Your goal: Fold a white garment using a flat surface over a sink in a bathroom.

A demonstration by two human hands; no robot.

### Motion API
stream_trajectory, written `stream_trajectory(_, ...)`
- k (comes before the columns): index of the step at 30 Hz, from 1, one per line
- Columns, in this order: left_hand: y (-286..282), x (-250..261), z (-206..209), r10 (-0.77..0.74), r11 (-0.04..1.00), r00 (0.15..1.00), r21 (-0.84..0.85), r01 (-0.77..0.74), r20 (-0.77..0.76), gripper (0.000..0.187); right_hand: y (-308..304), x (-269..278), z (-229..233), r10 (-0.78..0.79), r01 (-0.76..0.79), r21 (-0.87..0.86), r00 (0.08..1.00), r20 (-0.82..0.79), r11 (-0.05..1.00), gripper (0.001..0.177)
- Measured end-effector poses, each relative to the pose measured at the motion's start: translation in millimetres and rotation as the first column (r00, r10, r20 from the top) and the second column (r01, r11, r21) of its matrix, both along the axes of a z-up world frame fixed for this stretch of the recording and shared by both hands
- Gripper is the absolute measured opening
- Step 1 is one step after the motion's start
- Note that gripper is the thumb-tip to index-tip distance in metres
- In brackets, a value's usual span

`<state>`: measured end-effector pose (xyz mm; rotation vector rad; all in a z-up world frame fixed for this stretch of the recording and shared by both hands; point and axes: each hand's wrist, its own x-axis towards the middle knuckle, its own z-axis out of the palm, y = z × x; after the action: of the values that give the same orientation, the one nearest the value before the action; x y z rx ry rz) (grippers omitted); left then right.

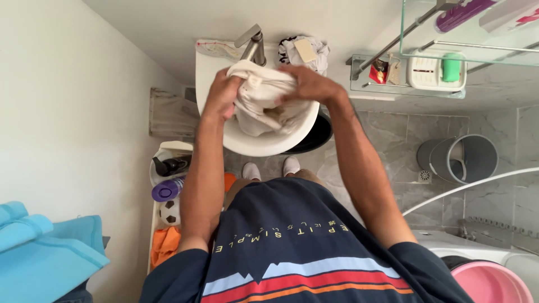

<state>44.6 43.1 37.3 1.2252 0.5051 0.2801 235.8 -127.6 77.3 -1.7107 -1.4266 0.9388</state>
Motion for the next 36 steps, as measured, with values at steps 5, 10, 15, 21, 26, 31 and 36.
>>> stream_trajectory(5, -7.9, 20.0, -9.4, -0.013, 0.999, 0.999, -0.038, 0.014, 0.030, 0.036, -7.5, 6.0, -53.1, 0.055, -0.056, -0.287, 0.998, -0.012, 0.956, 0.034)
stream_trajectory(10, -5.7, 13.0, 21.8, -0.220, 0.968, 0.975, 0.124, 0.220, -0.015, 0.063, -11.7, -0.6, -44.4, -0.262, 0.275, -0.085, 0.712, -0.652, 0.958, 0.034)
stream_trajectory(15, -15.1, 16.2, 14.4, -0.290, 0.829, 0.887, 0.368, 0.420, -0.360, 0.043, -9.0, -11.1, -17.7, -0.190, 0.274, 0.072, 0.809, -0.557, 0.959, 0.040)
stream_trajectory(21, 0.8, 11.7, 4.4, -0.091, 0.992, 0.985, -0.075, 0.103, 0.147, 0.030, -20.2, 15.4, -69.2, -0.180, 0.214, -0.350, 0.975, 0.128, 0.912, 0.044)
stream_trajectory(26, -17.9, 14.3, 27.6, -0.080, 0.995, 0.992, -0.044, 0.085, 0.099, 0.044, -17.8, 8.3, -94.5, -0.384, 0.379, -0.081, 0.868, -0.314, 0.922, 0.038)
stream_trajectory(31, -37.1, 15.4, 20.1, -0.234, 0.921, 0.970, 0.306, 0.242, -0.065, 0.077, -5.1, -6.1, -41.1, -0.431, 0.475, -0.242, 0.343, -0.835, 0.846, 0.031)
stream_trajectory(36, -27.6, 8.1, -14.9, -0.140, 0.917, 0.966, 0.340, 0.210, -0.217, 0.035, -9.0, 0.5, -9.8, -0.259, 0.333, 0.070, 0.834, -0.487, 0.940, 0.038)
